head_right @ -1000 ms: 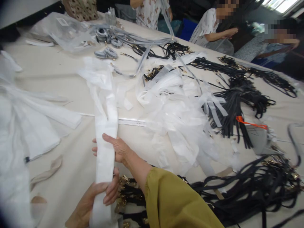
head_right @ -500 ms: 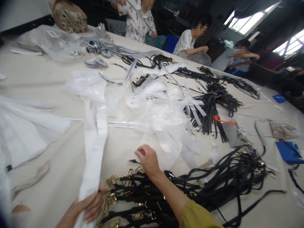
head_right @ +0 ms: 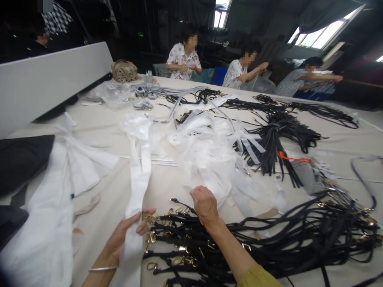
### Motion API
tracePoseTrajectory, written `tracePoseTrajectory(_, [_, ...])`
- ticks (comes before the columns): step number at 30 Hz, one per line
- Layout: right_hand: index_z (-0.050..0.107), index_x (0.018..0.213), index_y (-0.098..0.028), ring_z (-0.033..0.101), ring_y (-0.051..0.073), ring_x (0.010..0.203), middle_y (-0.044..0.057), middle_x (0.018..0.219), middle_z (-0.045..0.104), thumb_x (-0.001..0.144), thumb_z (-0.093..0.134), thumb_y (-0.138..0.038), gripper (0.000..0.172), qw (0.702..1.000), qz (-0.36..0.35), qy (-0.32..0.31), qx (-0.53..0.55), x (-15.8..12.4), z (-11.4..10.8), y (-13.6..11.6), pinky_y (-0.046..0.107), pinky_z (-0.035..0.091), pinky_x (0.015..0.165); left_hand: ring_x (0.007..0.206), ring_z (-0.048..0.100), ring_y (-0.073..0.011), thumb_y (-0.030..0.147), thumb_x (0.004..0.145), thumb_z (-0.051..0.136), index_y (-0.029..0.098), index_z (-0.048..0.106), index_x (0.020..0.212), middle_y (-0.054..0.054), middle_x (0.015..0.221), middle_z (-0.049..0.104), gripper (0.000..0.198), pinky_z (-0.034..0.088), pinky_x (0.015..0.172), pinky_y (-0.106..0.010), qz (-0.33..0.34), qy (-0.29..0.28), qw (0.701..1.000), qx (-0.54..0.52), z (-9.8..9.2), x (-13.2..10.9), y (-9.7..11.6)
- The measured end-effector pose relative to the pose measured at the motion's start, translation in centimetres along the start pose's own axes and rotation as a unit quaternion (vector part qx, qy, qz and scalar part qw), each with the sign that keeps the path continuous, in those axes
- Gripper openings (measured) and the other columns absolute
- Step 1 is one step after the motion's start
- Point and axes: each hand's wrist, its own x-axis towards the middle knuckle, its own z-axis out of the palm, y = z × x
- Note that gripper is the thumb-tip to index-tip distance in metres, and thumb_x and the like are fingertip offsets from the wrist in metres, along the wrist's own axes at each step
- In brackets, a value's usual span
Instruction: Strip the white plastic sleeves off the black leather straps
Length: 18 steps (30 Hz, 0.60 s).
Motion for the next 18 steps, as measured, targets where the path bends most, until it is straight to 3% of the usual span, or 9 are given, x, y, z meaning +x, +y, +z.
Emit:
tracePoseTrajectory(3, [0.062, 0.084, -0.02, 0.059, 0.021, 0.079, 0.009, 0.082, 0.066, 0.095, 0.037, -0.027, 0.028, 0.994, -0.025, -0.073, 0.078, -2.2, 1.5, -3.3, 0.031, 0.042, 0.076, 0.049, 0.041, -0.0019, 0.02, 0.076, 0.074, 0.012, 0.069, 0.098, -0.012, 0.109, 0.067, 0.025, 0.039, 0.046, -0.017, 0.017, -0.043, 0.999, 0.008, 1.5, 0.3, -0.3])
tracePoseTrajectory(6, [0.063, 0.092, -0.022, 0.052, 0.014, 0.047, 0.0, 0.062, 0.064, 0.091, 0.041, -0.024, 0.022, 0.959, -0.031, -0.216, 0.183, -3.9, 3.5, -6.4, 0.024, 0.039, 0.051, 0.048, 0.045, -0.0075, 0.026, 0.08, 0.07, 0.014, 0.067, 0.109, -0.004, 0.073, 0.066, 0.032, 0.04, 0.048, -0.02, 0.007, -0.113, 0.993, 0.042, 2.2, 0.6, -0.6])
tracePoseTrajectory(9, [0.067, 0.082, -0.022, 0.047, 0.011, 0.041, -0.003, 0.055, 0.06, 0.083, 0.049, -0.023, 0.018, 0.904, -0.024, -0.324, 0.278, -4.0, 3.1, -7.8, 0.022, 0.035, 0.045, 0.045, 0.047, -0.0125, 0.033, 0.084, 0.065, 0.011, 0.063, 0.119, 0.0, 0.048, 0.054, 0.042, 0.038, 0.049, -0.023, -0.041, -0.165, 0.979, 0.117, 1.7, 0.7, -0.4])
tracePoseTrajectory(12, [0.062, 0.061, -0.02, 0.047, 0.011, 0.044, -0.004, 0.052, 0.058, 0.075, 0.054, -0.023, 0.016, 0.887, 0.008, -0.361, 0.287, -2.6, 0.8, -7.9, 0.022, 0.035, 0.045, 0.042, 0.043, -0.0111, 0.037, 0.084, 0.065, 0.009, 0.061, 0.121, 0.0, 0.047, 0.055, 0.047, 0.034, 0.048, -0.023, -0.071, -0.175, 0.965, 0.183, 0.4, 0.4, 0.1])
tracePoseTrajectory(15, [0.059, 0.06, -0.02, 0.047, 0.01, 0.04, -0.004, 0.049, 0.058, 0.073, 0.052, -0.025, 0.016, 0.876, 0.053, -0.393, 0.275, -0.8, -1.3, -8.7, 0.021, 0.035, 0.041, 0.044, 0.045, -0.0111, 0.041, 0.082, 0.067, 0.009, 0.062, 0.117, -0.002, 0.05, 0.058, 0.048, 0.032, 0.048, -0.022, -0.062, -0.177, 0.959, 0.21, -0.4, 0.1, 0.2])
tracePoseTrajectory(18, [0.056, 0.056, -0.019, 0.045, 0.009, 0.036, -0.004, 0.046, 0.057, 0.073, 0.051, -0.024, 0.018, 0.875, 0.062, -0.377, 0.297, 0.9, -2.0, -10.8, 0.02, 0.033, 0.038, 0.046, 0.05, -0.0113, 0.042, 0.073, 0.076, 0.011, 0.065, 0.106, -0.004, 0.062, 0.064, 0.046, 0.032, 0.047, -0.022, -0.036, -0.183, 0.955, 0.231, -0.2, 0.0, -0.6])
